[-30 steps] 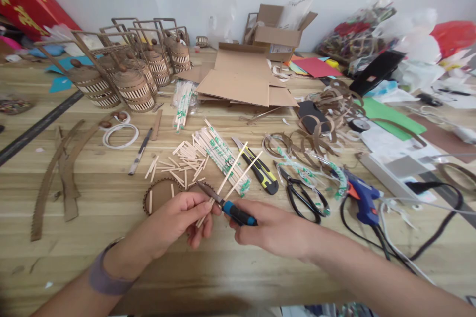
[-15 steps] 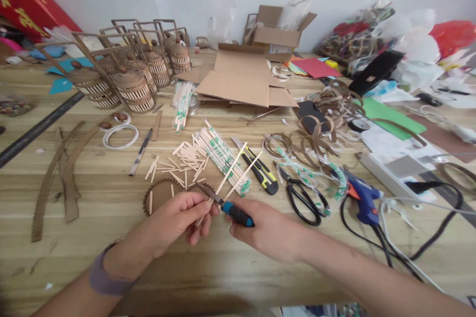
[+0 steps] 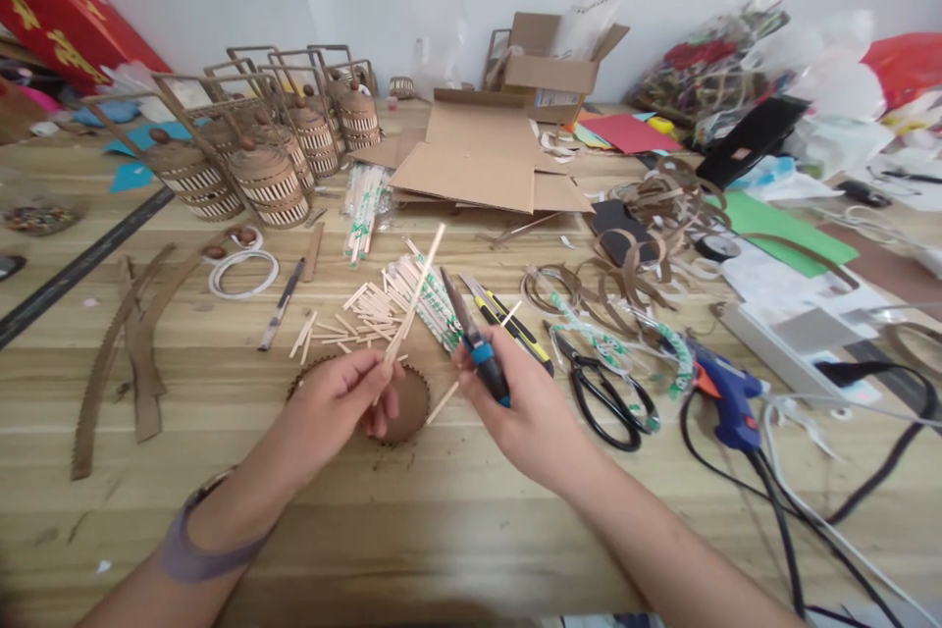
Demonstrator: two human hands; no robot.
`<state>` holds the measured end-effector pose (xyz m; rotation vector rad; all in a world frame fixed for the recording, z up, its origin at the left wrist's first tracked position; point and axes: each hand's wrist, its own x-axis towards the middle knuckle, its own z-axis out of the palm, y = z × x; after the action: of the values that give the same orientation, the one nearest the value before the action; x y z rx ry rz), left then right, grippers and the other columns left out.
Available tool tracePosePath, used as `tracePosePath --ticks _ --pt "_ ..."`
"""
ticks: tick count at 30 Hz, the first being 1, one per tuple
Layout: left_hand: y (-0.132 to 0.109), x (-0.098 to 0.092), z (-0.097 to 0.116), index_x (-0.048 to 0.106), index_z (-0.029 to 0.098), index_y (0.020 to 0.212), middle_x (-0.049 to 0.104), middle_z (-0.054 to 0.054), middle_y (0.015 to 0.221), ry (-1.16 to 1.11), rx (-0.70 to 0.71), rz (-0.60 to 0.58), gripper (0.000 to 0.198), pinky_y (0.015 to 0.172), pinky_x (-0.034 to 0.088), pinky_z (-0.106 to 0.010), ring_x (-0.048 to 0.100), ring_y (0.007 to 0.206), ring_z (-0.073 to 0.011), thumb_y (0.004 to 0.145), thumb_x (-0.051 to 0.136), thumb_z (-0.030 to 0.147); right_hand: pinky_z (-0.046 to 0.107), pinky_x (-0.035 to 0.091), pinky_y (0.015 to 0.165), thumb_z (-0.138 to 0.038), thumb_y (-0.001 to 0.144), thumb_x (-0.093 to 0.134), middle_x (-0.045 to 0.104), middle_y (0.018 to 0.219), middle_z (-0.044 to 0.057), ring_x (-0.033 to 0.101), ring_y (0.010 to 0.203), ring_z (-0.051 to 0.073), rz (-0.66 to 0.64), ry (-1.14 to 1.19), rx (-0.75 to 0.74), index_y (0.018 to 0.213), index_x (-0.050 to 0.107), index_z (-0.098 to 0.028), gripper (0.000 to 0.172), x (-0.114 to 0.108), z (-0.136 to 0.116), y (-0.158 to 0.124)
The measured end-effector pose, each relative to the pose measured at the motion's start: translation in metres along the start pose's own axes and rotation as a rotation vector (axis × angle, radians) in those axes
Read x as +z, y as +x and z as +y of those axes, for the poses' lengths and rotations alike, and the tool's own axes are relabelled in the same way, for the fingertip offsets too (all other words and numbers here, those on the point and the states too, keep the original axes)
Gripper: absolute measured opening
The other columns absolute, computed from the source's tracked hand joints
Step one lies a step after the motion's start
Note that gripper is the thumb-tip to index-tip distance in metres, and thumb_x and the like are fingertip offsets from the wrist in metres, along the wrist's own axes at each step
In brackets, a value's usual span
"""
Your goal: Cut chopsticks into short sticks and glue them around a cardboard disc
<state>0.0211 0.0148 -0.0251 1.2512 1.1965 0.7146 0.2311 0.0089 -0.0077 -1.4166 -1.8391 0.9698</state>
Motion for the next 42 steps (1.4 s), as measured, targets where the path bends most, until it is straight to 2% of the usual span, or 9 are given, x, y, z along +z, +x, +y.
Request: tracePosePath --ticks 2,4,8,11,15,23,30,39,42 --pt "-0.001 0.004 -0.002 0.053 0.02 0.077 0.059 0.002 0.059 0.239 0.032 -0.012 0.029 0.051 0.04 -0.024 0.055 0.05 -0.0132 0.092 0.039 0.039 0.033 0.049 0.074 -0.025 0.089 0.05 0.065 0.093 0.007 0.062 0.085 0.022 0.13 -0.18 -0.179 0.097 0.052 -0.022 0.009 0.003 0.001 0.008" --pt "-0.002 0.007 -0.002 0.051 0.02 0.071 0.06 0.001 0.059 0.501 0.095 0.042 0.031 0.056 0.038 -0.026 0.057 0.055 -0.0158 0.093 0.036 0.035 0.036 0.049 0.081 -0.017 0.087 0.05 0.064 0.108 0.011 0.061 0.098 0.024 0.194 -0.289 -0.347 0.1 0.049 -0.022 0.014 0.007 0.001 0.014" --pt "-0.003 0.011 -0.004 0.054 0.02 0.075 0.065 -0.004 0.068 0.811 0.19 0.096 0.025 0.061 0.039 -0.03 0.061 0.065 -0.0205 0.093 0.037 0.025 0.04 0.048 0.09 -0.013 0.084 0.051 0.055 0.131 0.017 0.055 0.117 0.028 0.158 -0.399 -0.513 0.1 0.049 -0.021 0.018 0.016 0.005 0.019" --pt "-0.003 0.012 -0.009 0.058 0.019 0.086 0.069 -0.007 0.079 0.886 0.249 0.103 0.023 0.066 0.043 -0.031 0.065 0.074 -0.0226 0.093 0.036 0.02 0.039 0.05 0.077 -0.017 0.086 0.052 0.065 0.109 0.015 0.062 0.096 0.028 0.167 -0.529 -0.465 0.099 0.051 -0.018 0.014 0.022 0.01 0.019" --pt "-0.002 0.016 -0.011 0.06 0.018 0.092 0.071 -0.009 0.089 0.996 0.219 0.097 0.023 0.073 0.046 -0.033 0.067 0.084 -0.0251 0.09 0.038 0.012 0.035 0.045 0.063 -0.023 0.086 0.055 0.064 0.084 0.01 0.06 0.073 0.026 0.184 -0.684 -0.386 0.096 0.055 -0.016 0.011 0.027 0.015 0.017" --pt "-0.007 0.025 0.0 0.062 0.018 0.095 0.073 -0.011 0.091 1.026 0.071 0.049 0.027 0.072 0.048 -0.034 0.069 0.084 -0.0262 0.088 0.038 0.01 0.034 0.033 0.07 -0.024 0.083 0.06 0.067 0.084 0.007 0.061 0.074 0.025 0.183 -0.79 -0.288 0.09 0.056 -0.018 0.01 0.031 0.012 0.01" --pt "-0.009 0.027 0.001 0.063 0.02 0.094 0.072 -0.011 0.088 0.863 0.094 0.09 0.023 0.071 0.047 -0.032 0.068 0.083 -0.0253 0.087 0.041 0.012 0.038 0.028 0.077 -0.024 0.085 0.057 0.068 0.085 0.008 0.06 0.073 0.025 0.182 -0.823 -0.244 0.089 0.056 -0.018 0.007 0.03 0.007 0.007" --pt "-0.009 0.033 0.006 0.061 0.017 0.091 0.071 -0.016 0.082 1.027 0.012 0.051 0.03 0.061 0.043 -0.034 0.068 0.073 -0.0292 0.094 0.032 0.022 0.04 0.028 0.078 -0.019 0.08 0.057 0.067 0.084 0.008 0.059 0.071 0.025 0.19 -0.852 -0.255 0.085 0.057 -0.017 0.005 0.034 0.004 0.006" --pt "-0.007 0.025 0.004 0.06 0.018 0.086 0.07 -0.014 0.082 0.961 0.11 0.038 0.029 0.064 0.043 -0.034 0.068 0.075 -0.0273 0.094 0.032 0.022 0.04 0.032 0.078 -0.02 0.082 0.055 0.066 0.086 0.009 0.058 0.075 0.025 0.139 -0.738 -0.254 0.086 0.057 -0.017 0.005 0.025 0.008 0.011"
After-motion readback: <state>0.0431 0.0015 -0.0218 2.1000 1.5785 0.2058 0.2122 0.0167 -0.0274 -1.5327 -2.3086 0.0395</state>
